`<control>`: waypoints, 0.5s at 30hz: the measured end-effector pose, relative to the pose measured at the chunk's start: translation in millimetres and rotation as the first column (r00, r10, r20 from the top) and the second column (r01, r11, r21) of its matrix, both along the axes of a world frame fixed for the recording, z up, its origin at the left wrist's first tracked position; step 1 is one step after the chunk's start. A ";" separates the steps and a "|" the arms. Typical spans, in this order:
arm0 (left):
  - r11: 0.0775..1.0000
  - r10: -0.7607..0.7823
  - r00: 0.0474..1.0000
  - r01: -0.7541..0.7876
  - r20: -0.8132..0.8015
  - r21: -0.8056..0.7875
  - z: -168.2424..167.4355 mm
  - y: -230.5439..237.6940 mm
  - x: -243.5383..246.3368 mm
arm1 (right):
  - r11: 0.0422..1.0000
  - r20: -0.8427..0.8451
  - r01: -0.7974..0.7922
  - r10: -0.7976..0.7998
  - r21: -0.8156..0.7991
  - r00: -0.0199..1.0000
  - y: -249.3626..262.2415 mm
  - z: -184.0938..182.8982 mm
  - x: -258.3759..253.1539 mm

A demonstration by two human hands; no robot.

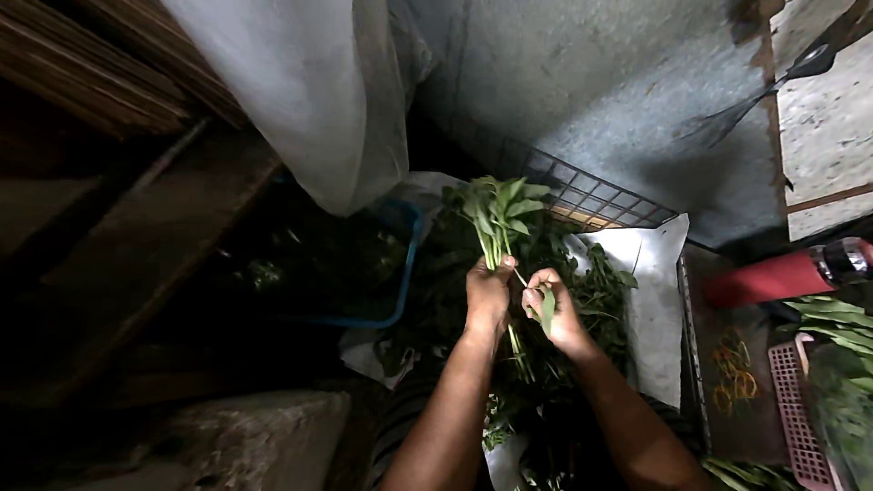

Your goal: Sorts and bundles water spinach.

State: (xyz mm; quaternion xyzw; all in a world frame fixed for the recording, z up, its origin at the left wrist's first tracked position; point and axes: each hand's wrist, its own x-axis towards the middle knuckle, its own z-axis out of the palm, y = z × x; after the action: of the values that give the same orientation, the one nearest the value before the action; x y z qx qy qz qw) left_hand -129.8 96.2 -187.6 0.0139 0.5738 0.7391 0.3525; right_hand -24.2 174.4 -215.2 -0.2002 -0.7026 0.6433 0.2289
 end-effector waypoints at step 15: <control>0.972 0.231 0.972 -0.230 -0.038 0.044 10.2 -23.6 -29.7 | 0.941 0.636 0.312 -0.323 0.134 0.701 65.6 -73.3 26.9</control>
State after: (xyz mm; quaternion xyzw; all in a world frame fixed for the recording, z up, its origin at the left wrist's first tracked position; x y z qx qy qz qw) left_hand -159.5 72.6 -177.5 -0.0300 0.5644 0.7856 0.2515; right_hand 2.7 240.0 -288.5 -0.5266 -0.6977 0.4791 0.0803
